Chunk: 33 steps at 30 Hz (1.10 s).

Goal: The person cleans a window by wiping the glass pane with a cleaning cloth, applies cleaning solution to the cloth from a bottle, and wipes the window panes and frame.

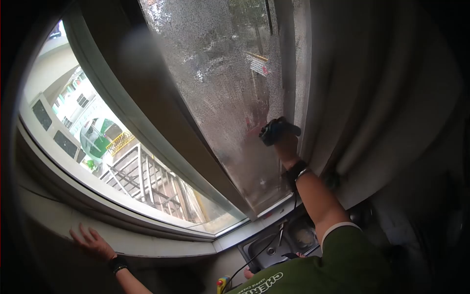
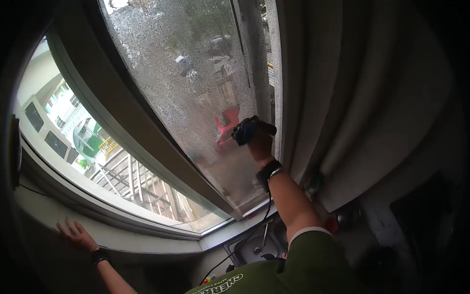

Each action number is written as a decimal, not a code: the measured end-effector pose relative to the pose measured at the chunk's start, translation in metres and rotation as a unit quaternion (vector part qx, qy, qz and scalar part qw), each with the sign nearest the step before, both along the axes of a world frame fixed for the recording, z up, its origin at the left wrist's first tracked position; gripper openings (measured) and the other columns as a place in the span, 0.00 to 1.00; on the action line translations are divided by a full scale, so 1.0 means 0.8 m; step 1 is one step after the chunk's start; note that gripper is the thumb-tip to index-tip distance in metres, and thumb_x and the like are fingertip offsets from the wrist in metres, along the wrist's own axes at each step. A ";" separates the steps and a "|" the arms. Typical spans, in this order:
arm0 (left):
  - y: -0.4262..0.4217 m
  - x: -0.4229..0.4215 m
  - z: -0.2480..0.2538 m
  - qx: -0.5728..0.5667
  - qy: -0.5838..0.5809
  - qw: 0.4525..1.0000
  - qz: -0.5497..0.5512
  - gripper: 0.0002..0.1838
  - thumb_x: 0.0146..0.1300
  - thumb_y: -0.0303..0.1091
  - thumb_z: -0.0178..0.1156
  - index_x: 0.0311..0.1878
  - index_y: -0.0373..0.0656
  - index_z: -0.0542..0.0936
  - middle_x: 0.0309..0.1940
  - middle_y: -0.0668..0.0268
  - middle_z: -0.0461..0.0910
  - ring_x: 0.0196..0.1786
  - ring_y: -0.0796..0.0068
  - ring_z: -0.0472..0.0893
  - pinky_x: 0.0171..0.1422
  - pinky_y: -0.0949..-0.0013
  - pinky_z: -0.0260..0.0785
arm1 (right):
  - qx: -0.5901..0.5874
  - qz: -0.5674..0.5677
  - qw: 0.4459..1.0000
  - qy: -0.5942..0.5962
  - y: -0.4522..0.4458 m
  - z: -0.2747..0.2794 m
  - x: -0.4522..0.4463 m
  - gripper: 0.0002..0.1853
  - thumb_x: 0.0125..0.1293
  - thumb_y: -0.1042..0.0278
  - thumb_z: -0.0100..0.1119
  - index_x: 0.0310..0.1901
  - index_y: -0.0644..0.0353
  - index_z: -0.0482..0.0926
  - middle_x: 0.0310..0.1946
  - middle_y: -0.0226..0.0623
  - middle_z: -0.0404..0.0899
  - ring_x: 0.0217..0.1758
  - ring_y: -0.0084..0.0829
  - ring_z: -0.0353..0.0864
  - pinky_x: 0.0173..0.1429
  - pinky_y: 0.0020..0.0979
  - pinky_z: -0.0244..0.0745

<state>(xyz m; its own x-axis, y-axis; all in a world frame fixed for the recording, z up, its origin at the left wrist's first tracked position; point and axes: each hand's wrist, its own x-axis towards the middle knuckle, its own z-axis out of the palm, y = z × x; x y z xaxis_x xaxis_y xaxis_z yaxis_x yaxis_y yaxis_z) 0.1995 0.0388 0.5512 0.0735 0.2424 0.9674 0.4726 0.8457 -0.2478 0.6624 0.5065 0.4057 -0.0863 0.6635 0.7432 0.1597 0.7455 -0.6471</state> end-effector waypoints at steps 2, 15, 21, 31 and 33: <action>0.003 0.007 0.004 0.002 0.001 1.000 -0.021 0.22 0.60 0.28 0.63 0.58 0.55 0.75 0.67 0.61 0.66 0.64 0.54 0.71 0.65 0.52 0.66 | 0.091 -0.171 0.966 -0.169 -0.015 0.004 0.017 0.07 0.64 0.68 0.53 0.43 0.54 0.75 0.38 0.38 0.79 0.45 0.40 0.80 0.47 0.36 0.76; 0.002 0.001 -0.003 0.000 -0.010 0.999 -0.031 0.23 0.59 0.24 0.63 0.58 0.50 0.74 0.68 0.58 0.64 0.66 0.51 0.69 0.64 0.52 0.67 | 0.305 -0.311 0.900 -0.007 -0.006 0.367 -0.082 0.13 0.61 0.68 0.54 0.47 0.60 0.73 0.40 0.43 0.75 0.48 0.46 0.77 0.49 0.45 0.73; 0.000 0.009 -0.002 0.001 -0.020 1.000 -0.018 0.22 0.59 0.24 0.63 0.58 0.50 0.75 0.67 0.59 0.64 0.65 0.53 0.70 0.63 0.52 0.68 | 0.229 -0.246 0.930 -0.149 -0.026 0.196 -0.056 0.07 0.61 0.72 0.53 0.41 0.54 0.74 0.38 0.36 0.76 0.41 0.40 0.81 0.40 0.39 0.79; -0.005 -0.017 -0.017 0.022 -0.045 0.998 -0.049 0.25 0.59 0.25 0.63 0.60 0.54 0.72 0.68 0.61 0.64 0.65 0.57 0.71 0.66 0.45 0.62 | 0.234 -0.224 0.936 -0.137 -0.058 0.198 -0.023 0.13 0.59 0.70 0.57 0.46 0.54 0.73 0.35 0.41 0.77 0.40 0.46 0.81 0.44 0.41 0.77; -0.007 -0.014 -0.017 0.015 -0.036 0.998 -0.043 0.25 0.59 0.26 0.64 0.60 0.55 0.72 0.68 0.61 0.64 0.65 0.57 0.71 0.66 0.44 0.61 | 0.270 -0.238 0.932 -0.036 -0.052 0.290 -0.050 0.12 0.60 0.73 0.52 0.47 0.55 0.73 0.39 0.41 0.78 0.45 0.45 0.79 0.48 0.41 0.74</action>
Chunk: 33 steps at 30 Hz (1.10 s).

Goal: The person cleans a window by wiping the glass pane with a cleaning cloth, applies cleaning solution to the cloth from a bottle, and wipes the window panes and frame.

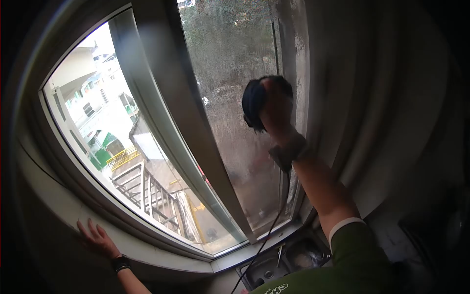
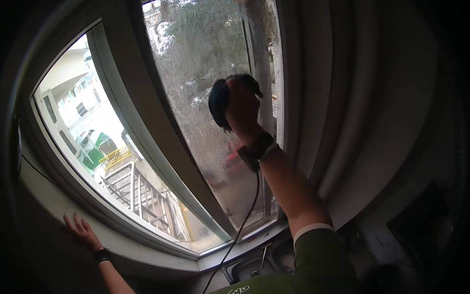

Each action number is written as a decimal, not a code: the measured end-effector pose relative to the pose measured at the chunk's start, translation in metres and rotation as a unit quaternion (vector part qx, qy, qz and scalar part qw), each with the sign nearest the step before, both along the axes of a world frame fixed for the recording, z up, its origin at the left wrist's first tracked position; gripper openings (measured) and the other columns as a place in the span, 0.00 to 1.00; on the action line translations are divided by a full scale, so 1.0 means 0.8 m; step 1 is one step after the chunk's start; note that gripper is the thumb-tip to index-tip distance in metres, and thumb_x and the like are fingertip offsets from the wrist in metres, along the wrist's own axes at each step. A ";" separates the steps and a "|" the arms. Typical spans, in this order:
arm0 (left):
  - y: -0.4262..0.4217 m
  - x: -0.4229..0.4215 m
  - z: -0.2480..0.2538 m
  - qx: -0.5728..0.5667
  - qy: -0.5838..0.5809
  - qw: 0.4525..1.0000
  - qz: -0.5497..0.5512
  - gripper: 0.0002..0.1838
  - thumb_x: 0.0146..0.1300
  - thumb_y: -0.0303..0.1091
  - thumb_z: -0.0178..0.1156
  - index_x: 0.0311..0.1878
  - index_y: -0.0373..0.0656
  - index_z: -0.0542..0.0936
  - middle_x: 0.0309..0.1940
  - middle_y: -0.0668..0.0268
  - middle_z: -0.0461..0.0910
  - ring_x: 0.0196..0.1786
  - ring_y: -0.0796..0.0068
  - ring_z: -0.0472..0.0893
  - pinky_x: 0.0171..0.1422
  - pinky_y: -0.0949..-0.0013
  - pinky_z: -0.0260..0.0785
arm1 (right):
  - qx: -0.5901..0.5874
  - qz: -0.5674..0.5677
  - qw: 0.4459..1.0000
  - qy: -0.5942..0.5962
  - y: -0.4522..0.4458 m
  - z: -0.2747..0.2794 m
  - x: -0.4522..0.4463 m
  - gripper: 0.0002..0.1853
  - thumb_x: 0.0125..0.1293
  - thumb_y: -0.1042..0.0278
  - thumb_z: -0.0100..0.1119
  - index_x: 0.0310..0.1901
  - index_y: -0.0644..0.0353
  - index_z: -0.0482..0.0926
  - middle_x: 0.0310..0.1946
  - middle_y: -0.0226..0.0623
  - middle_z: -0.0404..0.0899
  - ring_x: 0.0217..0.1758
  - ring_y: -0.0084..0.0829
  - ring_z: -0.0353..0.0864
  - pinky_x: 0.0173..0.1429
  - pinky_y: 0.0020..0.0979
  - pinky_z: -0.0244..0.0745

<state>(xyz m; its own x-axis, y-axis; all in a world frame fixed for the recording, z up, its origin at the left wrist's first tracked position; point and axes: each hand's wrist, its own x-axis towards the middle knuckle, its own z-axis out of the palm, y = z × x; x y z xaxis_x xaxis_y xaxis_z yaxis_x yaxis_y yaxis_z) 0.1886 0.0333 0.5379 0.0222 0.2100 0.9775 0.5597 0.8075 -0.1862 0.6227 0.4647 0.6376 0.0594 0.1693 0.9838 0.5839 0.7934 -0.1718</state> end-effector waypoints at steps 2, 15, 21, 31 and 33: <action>-0.001 0.004 0.003 -0.005 0.011 1.000 0.006 0.25 0.59 0.27 0.63 0.60 0.55 0.72 0.69 0.61 0.64 0.65 0.58 0.71 0.66 0.44 0.61 | 0.044 0.019 0.998 0.050 0.007 0.081 -0.030 0.07 0.63 0.71 0.50 0.43 0.58 0.73 0.37 0.43 0.77 0.45 0.46 0.78 0.49 0.42 0.73; 0.002 0.010 0.002 0.006 -0.015 1.000 0.004 0.25 0.59 0.24 0.62 0.60 0.54 0.72 0.68 0.60 0.64 0.64 0.56 0.72 0.67 0.49 0.63 | -0.277 0.087 0.947 -0.136 0.015 -0.245 0.020 0.02 0.60 0.70 0.54 0.34 0.56 0.76 0.26 0.37 0.76 0.30 0.35 0.80 0.36 0.33 0.74; 0.002 0.001 -0.002 0.011 -0.011 1.000 -0.001 0.24 0.59 0.26 0.62 0.59 0.54 0.73 0.68 0.64 0.64 0.64 0.58 0.72 0.67 0.46 0.62 | -0.031 0.046 0.995 -0.083 -0.027 -0.090 0.018 0.09 0.64 0.63 0.55 0.42 0.56 0.74 0.35 0.43 0.76 0.43 0.45 0.79 0.47 0.41 0.75; 0.005 0.013 0.004 0.007 0.015 1.000 0.015 0.22 0.60 0.27 0.63 0.57 0.54 0.74 0.68 0.64 0.65 0.65 0.57 0.70 0.69 0.45 0.61 | 0.016 -0.456 0.866 -0.204 -0.091 0.243 -0.146 0.12 0.64 0.69 0.54 0.47 0.62 0.77 0.43 0.46 0.76 0.46 0.46 0.74 0.55 0.45 0.66; 0.004 0.016 0.004 0.002 -0.012 1.000 0.026 0.22 0.59 0.26 0.63 0.57 0.54 0.74 0.68 0.64 0.65 0.65 0.56 0.70 0.68 0.44 0.62 | 0.104 -0.094 0.986 -0.084 -0.030 0.198 -0.147 0.09 0.64 0.71 0.53 0.45 0.62 0.74 0.42 0.47 0.75 0.45 0.47 0.75 0.49 0.44 0.71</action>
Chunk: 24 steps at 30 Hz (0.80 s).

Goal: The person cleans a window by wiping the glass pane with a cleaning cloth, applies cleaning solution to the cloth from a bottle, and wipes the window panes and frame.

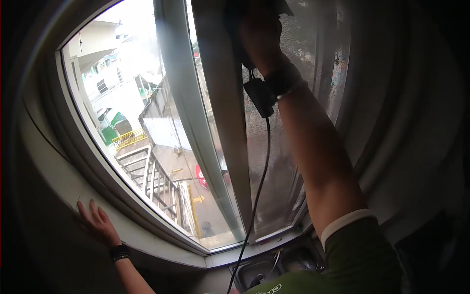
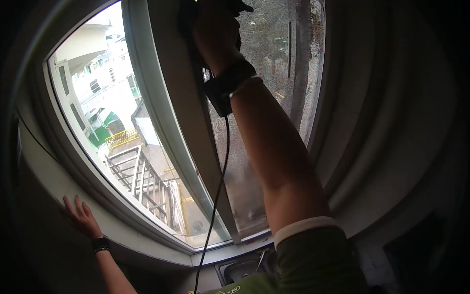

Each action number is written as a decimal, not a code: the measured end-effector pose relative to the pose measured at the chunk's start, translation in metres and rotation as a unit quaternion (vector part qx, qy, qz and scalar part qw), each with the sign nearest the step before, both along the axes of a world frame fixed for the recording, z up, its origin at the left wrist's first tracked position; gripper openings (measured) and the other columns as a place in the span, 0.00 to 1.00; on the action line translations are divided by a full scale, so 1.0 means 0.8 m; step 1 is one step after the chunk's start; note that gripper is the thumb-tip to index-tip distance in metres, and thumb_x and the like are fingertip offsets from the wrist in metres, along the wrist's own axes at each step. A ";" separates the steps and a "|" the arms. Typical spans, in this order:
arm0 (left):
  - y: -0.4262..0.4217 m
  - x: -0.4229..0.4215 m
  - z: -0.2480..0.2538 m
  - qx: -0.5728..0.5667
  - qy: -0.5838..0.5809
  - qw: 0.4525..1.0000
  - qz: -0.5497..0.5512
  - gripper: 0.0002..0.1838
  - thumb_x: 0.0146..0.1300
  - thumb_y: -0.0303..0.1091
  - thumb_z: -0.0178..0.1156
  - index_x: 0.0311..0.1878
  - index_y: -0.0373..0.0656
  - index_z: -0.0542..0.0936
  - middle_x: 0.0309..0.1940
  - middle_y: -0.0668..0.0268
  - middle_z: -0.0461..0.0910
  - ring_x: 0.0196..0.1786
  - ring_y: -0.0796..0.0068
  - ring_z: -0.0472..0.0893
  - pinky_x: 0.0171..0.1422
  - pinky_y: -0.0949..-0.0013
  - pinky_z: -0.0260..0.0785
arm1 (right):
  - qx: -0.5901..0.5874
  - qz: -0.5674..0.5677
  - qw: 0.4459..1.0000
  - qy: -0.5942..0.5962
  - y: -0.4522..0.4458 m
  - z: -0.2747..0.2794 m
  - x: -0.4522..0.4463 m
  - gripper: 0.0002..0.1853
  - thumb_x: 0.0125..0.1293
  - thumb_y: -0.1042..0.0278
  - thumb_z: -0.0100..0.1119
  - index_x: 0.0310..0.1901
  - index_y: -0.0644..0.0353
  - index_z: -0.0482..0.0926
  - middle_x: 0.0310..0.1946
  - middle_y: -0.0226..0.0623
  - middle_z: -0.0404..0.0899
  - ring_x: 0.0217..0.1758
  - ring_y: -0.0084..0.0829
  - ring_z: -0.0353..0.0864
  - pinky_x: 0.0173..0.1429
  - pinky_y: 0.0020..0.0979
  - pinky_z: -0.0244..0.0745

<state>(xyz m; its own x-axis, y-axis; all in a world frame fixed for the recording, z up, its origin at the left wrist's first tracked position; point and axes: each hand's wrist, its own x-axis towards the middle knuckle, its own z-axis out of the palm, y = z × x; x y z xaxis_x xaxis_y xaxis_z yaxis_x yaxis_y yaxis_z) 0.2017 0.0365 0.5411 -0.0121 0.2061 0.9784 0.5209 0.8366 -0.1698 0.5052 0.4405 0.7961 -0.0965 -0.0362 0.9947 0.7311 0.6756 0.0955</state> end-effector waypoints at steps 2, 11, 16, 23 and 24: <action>0.002 0.002 0.000 0.004 -0.012 1.000 0.006 0.22 0.59 0.26 0.63 0.57 0.54 0.74 0.68 0.63 0.65 0.64 0.55 0.71 0.68 0.44 0.62 | -0.003 0.218 0.975 0.045 0.014 -0.044 0.009 0.06 0.64 0.72 0.52 0.41 0.60 0.72 0.39 0.46 0.75 0.43 0.47 0.76 0.45 0.42 0.74; -0.001 -0.008 -0.007 0.011 -0.027 0.999 -0.014 0.23 0.58 0.25 0.64 0.58 0.52 0.74 0.69 0.64 0.62 0.65 0.60 0.71 0.69 0.50 0.63 | -0.245 0.148 0.927 -0.241 -0.021 -0.422 0.115 0.03 0.62 0.71 0.53 0.35 0.57 0.75 0.34 0.43 0.78 0.40 0.45 0.80 0.49 0.42 0.73; 0.000 -0.021 -0.012 0.024 -0.040 0.995 -0.084 0.25 0.57 0.18 0.61 0.59 0.48 0.74 0.69 0.61 0.61 0.68 0.58 0.68 0.70 0.54 0.63 | -0.264 0.105 0.958 -0.042 0.004 -0.294 0.132 0.13 0.61 0.72 0.53 0.48 0.56 0.71 0.39 0.46 0.77 0.47 0.46 0.78 0.50 0.43 0.73; -0.003 -0.032 -0.021 0.017 -0.036 0.996 -0.077 0.25 0.57 0.15 0.59 0.59 0.45 0.73 0.69 0.56 0.63 0.67 0.52 0.69 0.67 0.55 0.66 | 0.091 0.013 0.983 0.162 0.096 -0.002 0.181 0.22 0.63 0.77 0.51 0.59 0.71 0.64 0.52 0.57 0.71 0.58 0.53 0.71 0.59 0.44 0.68; -0.003 -0.025 -0.018 0.019 -0.050 0.995 -0.083 0.25 0.57 0.15 0.59 0.59 0.45 0.73 0.69 0.56 0.63 0.67 0.52 0.69 0.67 0.55 0.66 | 0.136 -0.219 0.961 0.104 0.107 0.029 0.181 0.23 0.63 0.75 0.51 0.59 0.73 0.63 0.52 0.57 0.71 0.57 0.54 0.71 0.59 0.45 0.68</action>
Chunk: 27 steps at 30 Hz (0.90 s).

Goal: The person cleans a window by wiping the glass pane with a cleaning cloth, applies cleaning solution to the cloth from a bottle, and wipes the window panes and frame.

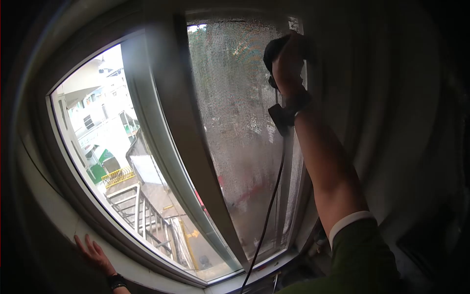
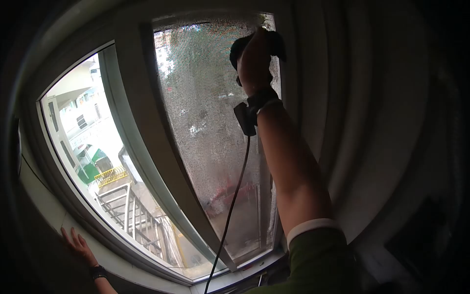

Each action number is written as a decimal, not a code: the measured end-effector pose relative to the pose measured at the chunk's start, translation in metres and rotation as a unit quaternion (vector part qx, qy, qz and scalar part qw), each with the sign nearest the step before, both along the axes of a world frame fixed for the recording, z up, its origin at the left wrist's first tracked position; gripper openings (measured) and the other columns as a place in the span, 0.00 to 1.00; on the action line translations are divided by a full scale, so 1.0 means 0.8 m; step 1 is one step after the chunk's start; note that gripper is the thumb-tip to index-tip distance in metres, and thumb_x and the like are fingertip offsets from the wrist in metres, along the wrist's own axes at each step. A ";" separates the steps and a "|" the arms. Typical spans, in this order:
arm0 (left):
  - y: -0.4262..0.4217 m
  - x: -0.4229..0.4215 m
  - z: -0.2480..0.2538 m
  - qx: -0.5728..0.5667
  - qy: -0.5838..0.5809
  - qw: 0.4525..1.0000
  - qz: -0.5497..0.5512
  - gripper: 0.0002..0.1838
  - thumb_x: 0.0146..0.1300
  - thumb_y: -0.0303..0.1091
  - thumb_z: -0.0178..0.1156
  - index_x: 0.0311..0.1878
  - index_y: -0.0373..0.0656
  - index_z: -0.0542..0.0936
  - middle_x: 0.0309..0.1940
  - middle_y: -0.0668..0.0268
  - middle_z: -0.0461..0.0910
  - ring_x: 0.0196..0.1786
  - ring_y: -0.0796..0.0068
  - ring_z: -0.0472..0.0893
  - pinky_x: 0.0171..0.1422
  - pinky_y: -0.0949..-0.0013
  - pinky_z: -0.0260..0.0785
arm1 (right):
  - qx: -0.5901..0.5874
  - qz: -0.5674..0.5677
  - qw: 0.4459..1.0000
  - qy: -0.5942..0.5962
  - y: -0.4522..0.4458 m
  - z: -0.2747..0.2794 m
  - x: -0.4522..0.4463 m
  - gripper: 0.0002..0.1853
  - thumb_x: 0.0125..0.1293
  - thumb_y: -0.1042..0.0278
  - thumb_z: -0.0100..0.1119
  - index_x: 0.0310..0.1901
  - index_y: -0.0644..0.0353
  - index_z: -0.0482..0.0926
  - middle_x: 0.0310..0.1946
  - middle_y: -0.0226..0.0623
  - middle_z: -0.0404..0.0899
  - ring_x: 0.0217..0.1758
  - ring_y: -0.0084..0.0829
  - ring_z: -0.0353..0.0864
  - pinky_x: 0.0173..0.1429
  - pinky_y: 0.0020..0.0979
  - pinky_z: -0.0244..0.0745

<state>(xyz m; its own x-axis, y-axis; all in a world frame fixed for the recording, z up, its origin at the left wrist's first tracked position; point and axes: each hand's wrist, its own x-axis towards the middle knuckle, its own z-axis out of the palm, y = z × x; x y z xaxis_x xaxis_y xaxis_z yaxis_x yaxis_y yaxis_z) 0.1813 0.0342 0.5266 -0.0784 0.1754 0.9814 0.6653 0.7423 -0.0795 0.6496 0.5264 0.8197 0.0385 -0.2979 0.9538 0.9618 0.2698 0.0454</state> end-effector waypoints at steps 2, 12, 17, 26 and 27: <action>0.001 0.005 0.002 0.005 -0.013 1.000 -0.001 0.24 0.58 0.16 0.59 0.58 0.44 0.73 0.69 0.56 0.63 0.66 0.52 0.69 0.68 0.55 0.65 | -0.166 -0.167 0.971 -0.037 -0.005 0.039 0.002 0.31 0.60 0.72 0.53 0.64 0.76 0.60 0.61 0.62 0.64 0.62 0.53 0.67 0.65 0.42 0.66; 0.000 -0.013 -0.008 0.052 -0.113 0.988 -0.093 0.22 0.62 0.15 0.54 0.60 0.37 0.72 0.70 0.56 0.60 0.67 0.54 0.69 0.66 0.59 0.67 | -0.042 0.195 0.979 -0.047 0.070 -0.009 0.033 0.11 0.61 0.75 0.48 0.45 0.65 0.73 0.41 0.49 0.73 0.45 0.48 0.73 0.52 0.44 0.67; -0.005 -0.019 -0.009 0.039 -0.067 0.994 -0.076 0.20 0.65 0.19 0.54 0.60 0.41 0.72 0.70 0.55 0.62 0.66 0.51 0.69 0.66 0.58 0.67 | -0.111 0.262 0.957 -0.051 0.012 -0.150 0.061 0.08 0.68 0.73 0.42 0.38 0.62 0.73 0.34 0.47 0.73 0.41 0.47 0.73 0.49 0.44 0.67; -0.002 -0.012 -0.012 0.024 -0.019 1.000 -0.009 0.21 0.63 0.22 0.57 0.60 0.46 0.73 0.69 0.60 0.63 0.64 0.51 0.70 0.65 0.54 0.67 | -0.055 0.235 0.969 -0.059 -0.014 -0.080 0.093 0.19 0.53 0.84 0.56 0.48 0.64 0.71 0.41 0.50 0.74 0.48 0.50 0.75 0.52 0.43 0.69; -0.002 -0.014 -0.012 0.024 -0.014 1.000 -0.009 0.22 0.63 0.22 0.58 0.60 0.46 0.73 0.69 0.60 0.63 0.64 0.51 0.70 0.65 0.54 0.66 | -0.005 0.210 0.977 -0.032 -0.023 -0.050 0.087 0.19 0.53 0.85 0.56 0.48 0.64 0.70 0.40 0.49 0.74 0.47 0.50 0.75 0.52 0.43 0.69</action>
<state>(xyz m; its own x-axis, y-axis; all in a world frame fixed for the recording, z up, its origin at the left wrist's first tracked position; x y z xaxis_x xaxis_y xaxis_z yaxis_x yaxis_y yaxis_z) 0.1702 0.0327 0.5172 -0.1036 0.1297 0.9861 0.6807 0.7321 -0.0248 0.7192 0.5084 0.7799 0.0951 -0.2594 0.9611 0.7609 0.6415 0.0978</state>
